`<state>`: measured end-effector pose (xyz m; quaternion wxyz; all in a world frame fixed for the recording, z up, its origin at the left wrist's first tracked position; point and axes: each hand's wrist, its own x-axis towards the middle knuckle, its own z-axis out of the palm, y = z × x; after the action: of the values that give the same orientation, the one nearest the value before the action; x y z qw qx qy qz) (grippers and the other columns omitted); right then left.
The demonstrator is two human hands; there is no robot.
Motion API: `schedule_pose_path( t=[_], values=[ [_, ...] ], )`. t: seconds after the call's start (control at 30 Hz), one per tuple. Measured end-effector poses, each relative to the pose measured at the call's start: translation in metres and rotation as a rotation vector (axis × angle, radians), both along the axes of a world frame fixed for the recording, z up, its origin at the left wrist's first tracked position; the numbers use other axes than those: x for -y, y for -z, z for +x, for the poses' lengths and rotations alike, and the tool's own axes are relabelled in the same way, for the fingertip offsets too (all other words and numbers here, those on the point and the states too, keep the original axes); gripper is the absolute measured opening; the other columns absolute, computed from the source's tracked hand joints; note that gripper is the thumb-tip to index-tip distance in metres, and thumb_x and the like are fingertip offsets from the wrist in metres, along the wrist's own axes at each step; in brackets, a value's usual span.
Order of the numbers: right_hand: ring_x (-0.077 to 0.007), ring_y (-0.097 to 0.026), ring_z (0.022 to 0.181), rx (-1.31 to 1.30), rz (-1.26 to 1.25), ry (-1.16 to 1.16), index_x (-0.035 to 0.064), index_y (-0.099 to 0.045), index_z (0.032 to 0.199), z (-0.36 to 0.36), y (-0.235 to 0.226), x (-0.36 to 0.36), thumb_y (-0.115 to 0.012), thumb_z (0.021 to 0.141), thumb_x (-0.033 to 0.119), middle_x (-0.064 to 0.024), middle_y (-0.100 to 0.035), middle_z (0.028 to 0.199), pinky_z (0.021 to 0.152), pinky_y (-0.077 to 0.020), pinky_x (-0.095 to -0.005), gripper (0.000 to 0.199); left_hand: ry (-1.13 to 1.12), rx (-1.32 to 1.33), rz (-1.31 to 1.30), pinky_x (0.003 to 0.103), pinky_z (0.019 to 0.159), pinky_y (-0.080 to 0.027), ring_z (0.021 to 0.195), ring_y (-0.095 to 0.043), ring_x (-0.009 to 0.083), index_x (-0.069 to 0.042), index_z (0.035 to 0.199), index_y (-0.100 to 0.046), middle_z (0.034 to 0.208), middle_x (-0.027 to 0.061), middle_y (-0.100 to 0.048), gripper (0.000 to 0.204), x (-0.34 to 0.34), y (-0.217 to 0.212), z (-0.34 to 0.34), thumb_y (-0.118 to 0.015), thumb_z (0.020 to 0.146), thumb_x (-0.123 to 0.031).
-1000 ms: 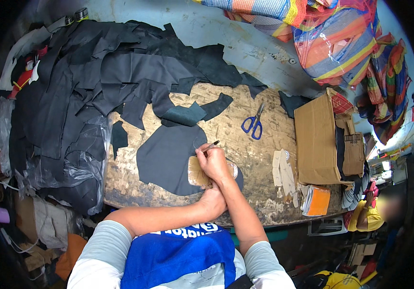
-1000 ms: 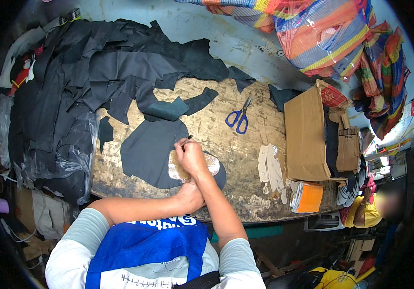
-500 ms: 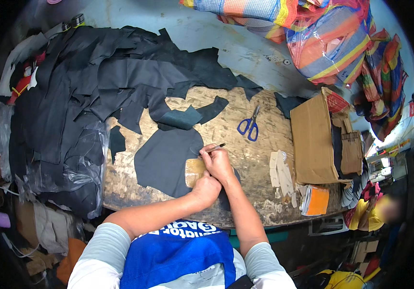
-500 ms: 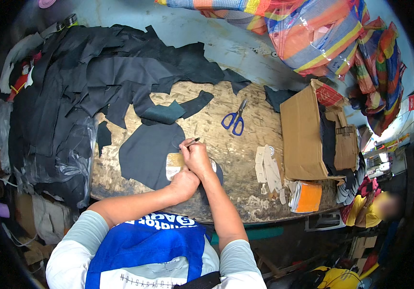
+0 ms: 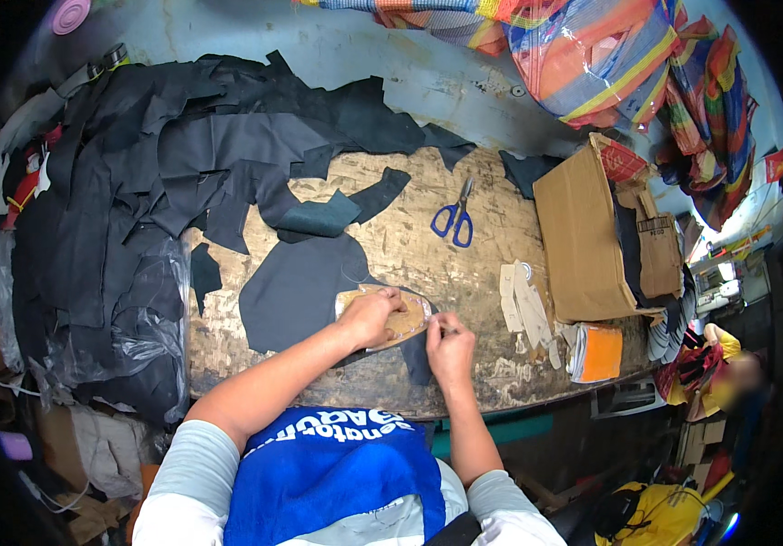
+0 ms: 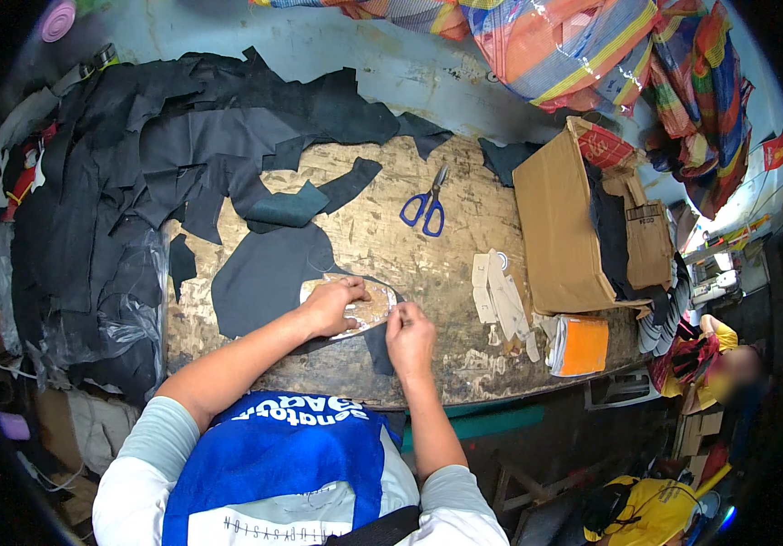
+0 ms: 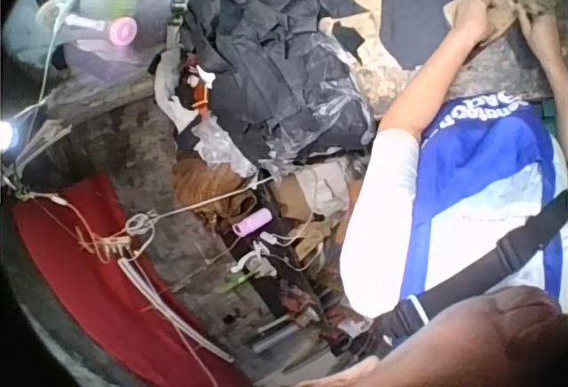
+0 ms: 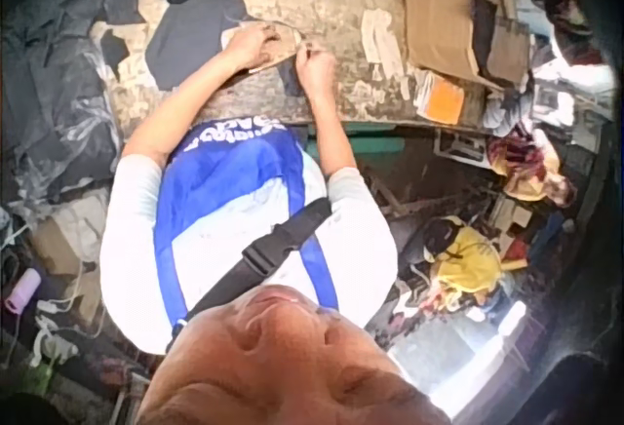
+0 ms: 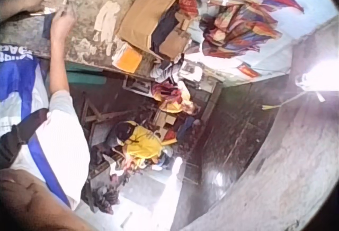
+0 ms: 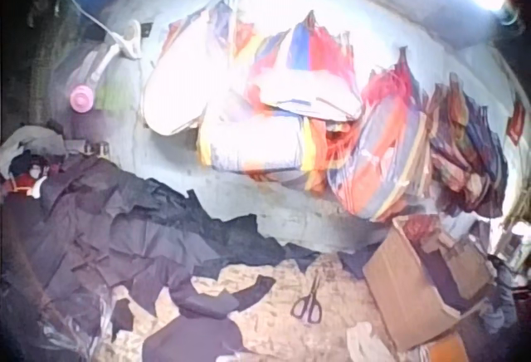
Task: The person places cardboard templates on black fabric pieces and traces their outlines with a pen. They handle multiple fabric pieces and templates, repositioning them as needed on a cluttered worktable.
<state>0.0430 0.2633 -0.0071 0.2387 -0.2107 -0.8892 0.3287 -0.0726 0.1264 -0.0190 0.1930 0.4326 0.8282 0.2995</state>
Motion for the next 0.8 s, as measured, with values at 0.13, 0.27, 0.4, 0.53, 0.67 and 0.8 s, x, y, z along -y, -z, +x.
schedule_pose_path(
  t=[0.13, 0.27, 0.4, 0.53, 0.67, 0.8],
  values=[
    [-0.0297, -0.056, 0.075, 0.116, 0.353, -0.116, 0.0062, -0.058, 0.074, 0.011, -0.009, 0.036, -0.064, 0.073, 0.012, -0.0126, -0.059, 0.072, 0.072, -0.0415, -0.0417, 0.009, 0.024, 0.039, 0.071, 0.036, 0.090, -0.046, 0.107, -0.057, 0.0285, -0.006, 0.107, -0.063, 0.116, 0.0101, -0.058, 0.051, 0.001, 0.001, -0.009, -0.080, 0.060, -0.016],
    [-0.0278, -0.058, 0.079, -0.049, 0.290, -0.358, 0.0059, -0.062, 0.078, 0.014, -0.014, 0.071, -0.066, 0.073, 0.009, -0.0106, -0.061, 0.074, 0.076, -0.0424, -0.0398, 0.007, 0.039, 0.026, 0.126, 0.035, 0.088, -0.047, 0.102, -0.059, 0.0295, -0.004, 0.104, -0.064, 0.112, 0.0097, -0.060, 0.052, 0.003, 0.003, -0.011, -0.082, 0.055, -0.013],
    [-0.0260, -0.066, 0.079, -0.036, -0.332, -0.450, 0.0024, -0.065, 0.088, 0.016, -0.010, 0.082, -0.063, 0.084, 0.013, -0.0133, -0.067, 0.082, 0.071, -0.0503, -0.0339, 0.011, 0.044, 0.045, 0.165, 0.036, 0.087, -0.047, 0.101, -0.059, 0.0301, -0.004, 0.102, -0.064, 0.109, 0.0099, -0.061, 0.052, 0.004, 0.005, -0.012, -0.081, 0.054, -0.013],
    [-0.0257, -0.067, 0.067, 0.029, -0.330, -0.320, 0.0006, -0.064, 0.087, 0.018, -0.005, 0.063, -0.062, 0.085, 0.012, -0.0145, -0.066, 0.075, 0.063, -0.0508, -0.0331, 0.011, 0.037, 0.024, 0.219, 0.036, 0.087, -0.047, 0.101, -0.059, 0.0298, -0.003, 0.101, -0.065, 0.109, 0.0099, -0.062, 0.051, 0.006, 0.008, -0.013, -0.081, 0.054, -0.013],
    [-0.0261, -0.067, 0.066, -0.045, -0.221, -0.361, -0.0015, -0.066, 0.083, 0.019, 0.000, 0.058, -0.062, 0.085, 0.010, -0.0157, -0.067, 0.073, 0.061, -0.0502, -0.0327, 0.013, 0.039, 0.038, 0.206, 0.036, 0.088, -0.047, 0.102, -0.059, 0.0293, -0.003, 0.101, -0.065, 0.110, 0.0096, -0.061, 0.050, 0.005, 0.010, -0.012, -0.081, 0.054, -0.013],
    [-0.0268, -0.067, 0.065, 0.003, -0.305, -0.287, -0.0039, -0.066, 0.076, 0.018, 0.001, 0.043, -0.063, 0.083, 0.011, -0.0168, -0.067, 0.074, 0.059, -0.0501, -0.0328, 0.017, 0.021, 0.057, 0.193, 0.035, 0.089, -0.046, 0.103, -0.058, 0.0286, -0.002, 0.104, -0.065, 0.114, 0.0093, -0.060, 0.052, 0.006, 0.009, -0.010, -0.081, 0.056, -0.012]
  ],
)
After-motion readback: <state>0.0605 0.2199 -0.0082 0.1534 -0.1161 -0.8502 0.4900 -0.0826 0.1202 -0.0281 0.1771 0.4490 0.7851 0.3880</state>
